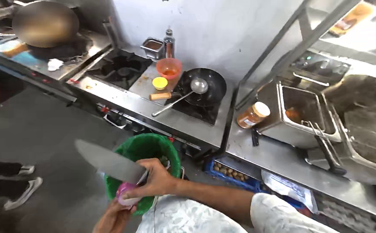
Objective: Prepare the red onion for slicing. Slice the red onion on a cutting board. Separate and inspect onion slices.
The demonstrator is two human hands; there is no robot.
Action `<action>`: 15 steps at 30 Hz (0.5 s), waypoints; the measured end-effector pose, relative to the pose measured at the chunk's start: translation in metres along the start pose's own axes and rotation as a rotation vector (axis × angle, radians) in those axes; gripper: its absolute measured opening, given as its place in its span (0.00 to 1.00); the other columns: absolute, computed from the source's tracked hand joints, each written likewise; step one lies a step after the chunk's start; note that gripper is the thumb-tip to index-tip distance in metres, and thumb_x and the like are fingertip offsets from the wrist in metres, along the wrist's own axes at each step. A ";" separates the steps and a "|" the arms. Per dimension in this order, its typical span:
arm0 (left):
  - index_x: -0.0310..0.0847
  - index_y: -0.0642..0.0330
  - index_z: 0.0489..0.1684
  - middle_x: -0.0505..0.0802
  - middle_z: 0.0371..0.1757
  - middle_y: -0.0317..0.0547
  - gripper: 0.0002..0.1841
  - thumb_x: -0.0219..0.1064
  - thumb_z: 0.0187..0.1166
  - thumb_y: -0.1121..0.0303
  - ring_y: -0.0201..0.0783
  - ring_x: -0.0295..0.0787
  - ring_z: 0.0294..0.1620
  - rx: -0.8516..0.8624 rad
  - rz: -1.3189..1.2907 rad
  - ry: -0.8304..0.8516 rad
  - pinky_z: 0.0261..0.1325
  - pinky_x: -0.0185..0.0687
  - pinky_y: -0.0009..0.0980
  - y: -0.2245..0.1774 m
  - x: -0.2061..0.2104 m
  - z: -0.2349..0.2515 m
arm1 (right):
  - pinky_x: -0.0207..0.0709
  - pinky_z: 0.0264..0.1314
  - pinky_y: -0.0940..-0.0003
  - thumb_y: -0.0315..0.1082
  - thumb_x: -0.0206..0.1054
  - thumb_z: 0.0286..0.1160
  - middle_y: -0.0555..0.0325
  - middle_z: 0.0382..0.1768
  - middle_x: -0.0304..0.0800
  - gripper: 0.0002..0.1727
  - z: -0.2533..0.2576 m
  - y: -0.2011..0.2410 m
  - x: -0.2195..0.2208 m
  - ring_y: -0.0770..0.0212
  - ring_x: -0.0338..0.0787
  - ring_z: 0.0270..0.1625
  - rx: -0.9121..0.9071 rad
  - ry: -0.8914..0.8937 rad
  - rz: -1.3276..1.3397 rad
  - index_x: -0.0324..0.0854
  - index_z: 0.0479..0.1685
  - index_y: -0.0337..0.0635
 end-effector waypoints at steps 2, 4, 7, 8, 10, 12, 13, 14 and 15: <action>0.86 0.53 0.52 0.96 0.42 0.48 0.16 0.78 0.67 0.64 0.37 0.95 0.37 0.038 0.039 -0.061 0.41 0.93 0.33 -0.002 -0.005 0.001 | 0.89 0.56 0.63 0.35 0.89 0.53 0.50 0.42 0.94 0.24 -0.001 -0.002 -0.003 0.63 0.94 0.47 0.030 0.031 -0.043 0.88 0.46 0.29; 0.79 0.52 0.50 0.95 0.38 0.42 0.08 0.61 0.78 0.70 0.34 0.94 0.33 0.116 0.148 -0.174 0.35 0.92 0.30 -0.016 -0.002 0.003 | 0.87 0.60 0.63 0.38 0.89 0.52 0.49 0.46 0.94 0.28 -0.001 -0.004 -0.009 0.62 0.93 0.51 0.117 0.076 -0.117 0.87 0.51 0.30; 0.76 0.51 0.38 0.90 0.29 0.34 0.06 0.54 0.75 0.73 0.28 0.88 0.26 0.201 0.329 -0.301 0.28 0.88 0.26 -0.043 0.014 0.005 | 0.85 0.62 0.60 0.45 0.90 0.50 0.49 0.47 0.93 0.31 -0.002 -0.009 -0.016 0.60 0.91 0.53 0.215 0.129 -0.259 0.88 0.49 0.32; 0.76 0.51 0.36 0.89 0.28 0.34 0.05 0.56 0.72 0.73 0.28 0.87 0.24 0.209 0.371 -0.312 0.26 0.87 0.25 -0.051 0.022 0.006 | 0.85 0.59 0.60 0.46 0.91 0.48 0.50 0.45 0.93 0.30 -0.001 -0.013 -0.017 0.60 0.91 0.51 0.237 0.135 -0.281 0.89 0.46 0.33; 0.78 0.55 0.40 0.90 0.31 0.39 0.04 0.62 0.71 0.72 0.32 0.89 0.27 0.200 0.422 -0.326 0.28 0.89 0.28 -0.059 0.035 0.007 | 0.85 0.53 0.61 0.47 0.91 0.47 0.52 0.41 0.92 0.28 -0.002 -0.017 -0.020 0.61 0.90 0.46 0.249 0.126 -0.304 0.89 0.40 0.35; 0.80 0.60 0.54 0.93 0.43 0.48 0.12 0.66 0.76 0.68 0.41 0.93 0.38 0.134 0.408 -0.299 0.39 0.93 0.37 -0.057 0.039 0.008 | 0.86 0.53 0.61 0.48 0.90 0.48 0.55 0.42 0.92 0.26 -0.005 -0.022 -0.024 0.63 0.90 0.47 0.235 0.084 -0.320 0.90 0.40 0.37; 0.80 0.61 0.60 0.93 0.47 0.52 0.16 0.66 0.78 0.66 0.45 0.94 0.43 0.094 0.381 -0.263 0.45 0.94 0.41 -0.053 0.038 0.009 | 0.87 0.53 0.62 0.48 0.90 0.49 0.57 0.42 0.92 0.26 -0.006 -0.025 -0.026 0.64 0.91 0.47 0.234 0.057 -0.316 0.90 0.40 0.38; 0.79 0.62 0.66 0.93 0.50 0.53 0.18 0.64 0.81 0.65 0.46 0.94 0.46 0.056 0.350 -0.222 0.48 0.94 0.43 -0.048 0.037 0.011 | 0.88 0.53 0.62 0.48 0.90 0.49 0.59 0.43 0.93 0.26 -0.007 -0.028 -0.028 0.66 0.91 0.47 0.249 0.039 -0.311 0.90 0.42 0.40; 0.77 0.62 0.70 0.94 0.51 0.53 0.19 0.61 0.84 0.65 0.45 0.95 0.46 0.026 0.314 -0.185 0.49 0.94 0.41 -0.042 0.036 0.013 | 0.89 0.53 0.63 0.48 0.90 0.49 0.60 0.43 0.93 0.25 -0.008 -0.029 -0.029 0.67 0.91 0.47 0.267 0.029 -0.304 0.91 0.42 0.41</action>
Point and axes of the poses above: each hand's wrist, its own z-axis towards the middle knuckle, its own x-axis out of the palm, y = z × x, the point moved 5 cm from there along z, towards the middle knuckle
